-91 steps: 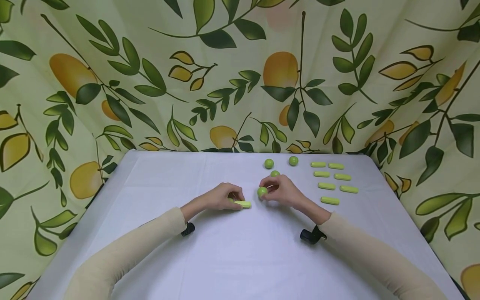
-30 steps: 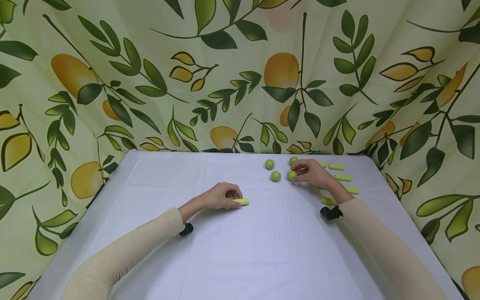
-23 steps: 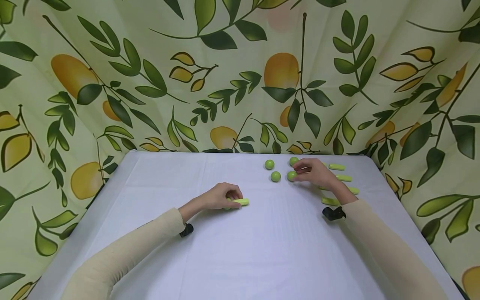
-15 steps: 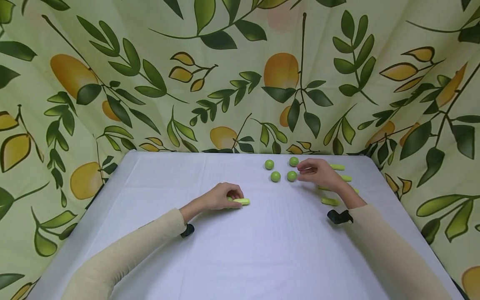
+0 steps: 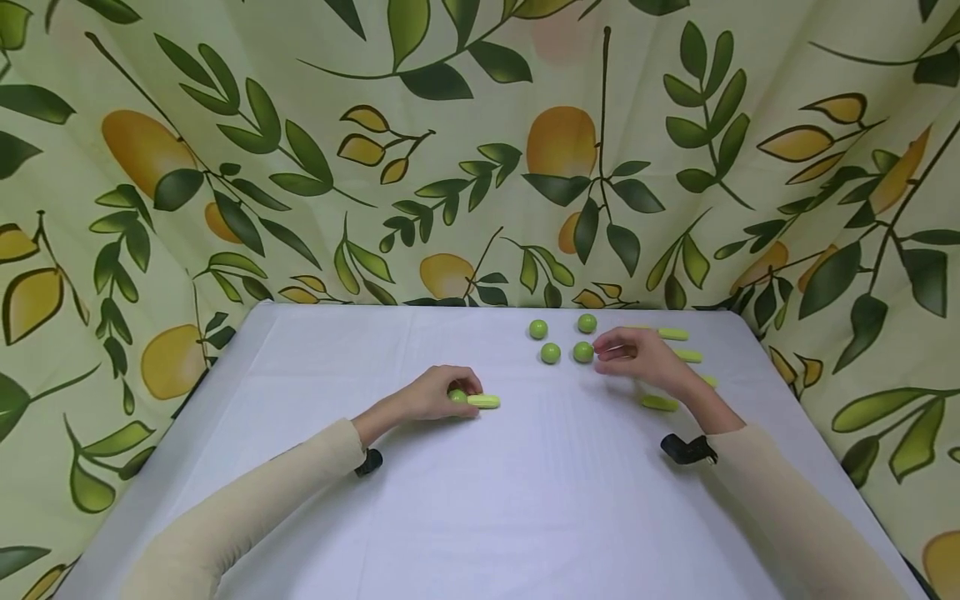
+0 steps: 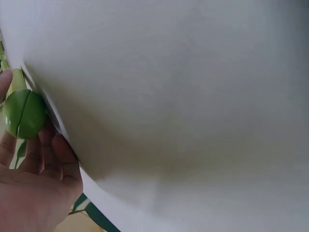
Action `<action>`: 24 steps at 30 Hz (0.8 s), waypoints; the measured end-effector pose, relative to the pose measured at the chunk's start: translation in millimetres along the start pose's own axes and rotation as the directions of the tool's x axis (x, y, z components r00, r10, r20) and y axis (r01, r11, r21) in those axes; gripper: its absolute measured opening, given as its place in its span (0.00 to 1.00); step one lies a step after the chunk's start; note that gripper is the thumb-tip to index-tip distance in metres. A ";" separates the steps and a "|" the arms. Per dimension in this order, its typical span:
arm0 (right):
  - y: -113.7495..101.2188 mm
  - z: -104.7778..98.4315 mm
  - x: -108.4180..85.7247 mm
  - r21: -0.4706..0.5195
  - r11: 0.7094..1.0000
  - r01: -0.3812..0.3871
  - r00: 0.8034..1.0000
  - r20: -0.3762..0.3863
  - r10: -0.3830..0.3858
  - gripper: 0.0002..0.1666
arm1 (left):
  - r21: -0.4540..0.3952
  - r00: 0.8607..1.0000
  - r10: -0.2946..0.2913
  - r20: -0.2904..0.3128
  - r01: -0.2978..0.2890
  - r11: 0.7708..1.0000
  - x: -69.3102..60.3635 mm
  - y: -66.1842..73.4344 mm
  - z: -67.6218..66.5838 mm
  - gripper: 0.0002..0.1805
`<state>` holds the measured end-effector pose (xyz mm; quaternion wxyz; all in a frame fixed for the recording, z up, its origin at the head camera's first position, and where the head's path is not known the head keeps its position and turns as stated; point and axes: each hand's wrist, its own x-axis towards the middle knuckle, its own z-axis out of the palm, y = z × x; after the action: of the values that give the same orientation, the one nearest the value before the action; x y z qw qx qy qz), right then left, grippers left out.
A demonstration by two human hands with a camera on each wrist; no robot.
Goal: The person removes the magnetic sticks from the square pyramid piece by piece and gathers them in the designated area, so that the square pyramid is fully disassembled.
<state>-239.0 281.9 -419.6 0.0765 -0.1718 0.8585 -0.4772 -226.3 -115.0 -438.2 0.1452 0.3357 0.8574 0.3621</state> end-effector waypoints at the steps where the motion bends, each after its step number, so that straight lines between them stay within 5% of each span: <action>1: 0.2 1.1 -0.2 0.006 1.000 0.016 1.000 0.006 -0.016 0.25 | 0.005 1.000 -0.006 -0.002 0.006 1.000 -1.4 -0.9 -1.0 0.13; 10: -8.2 18.3 0.6 0.097 0.993 0.068 0.994 0.080 -0.076 0.25 | -0.001 0.999 -0.037 -0.025 0.037 0.999 -14.2 -5.9 -9.6 0.22; 24: -22.1 69.8 19.7 0.145 0.983 0.112 0.965 0.221 -0.142 0.23 | -0.081 0.997 -0.025 -0.068 0.019 0.996 -21.1 -8.3 -13.9 0.13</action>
<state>-231.9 208.6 -437.4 0.1557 -0.2751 0.7978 -0.5134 -221.6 -140.9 -434.4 0.1328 0.3073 0.8502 0.4062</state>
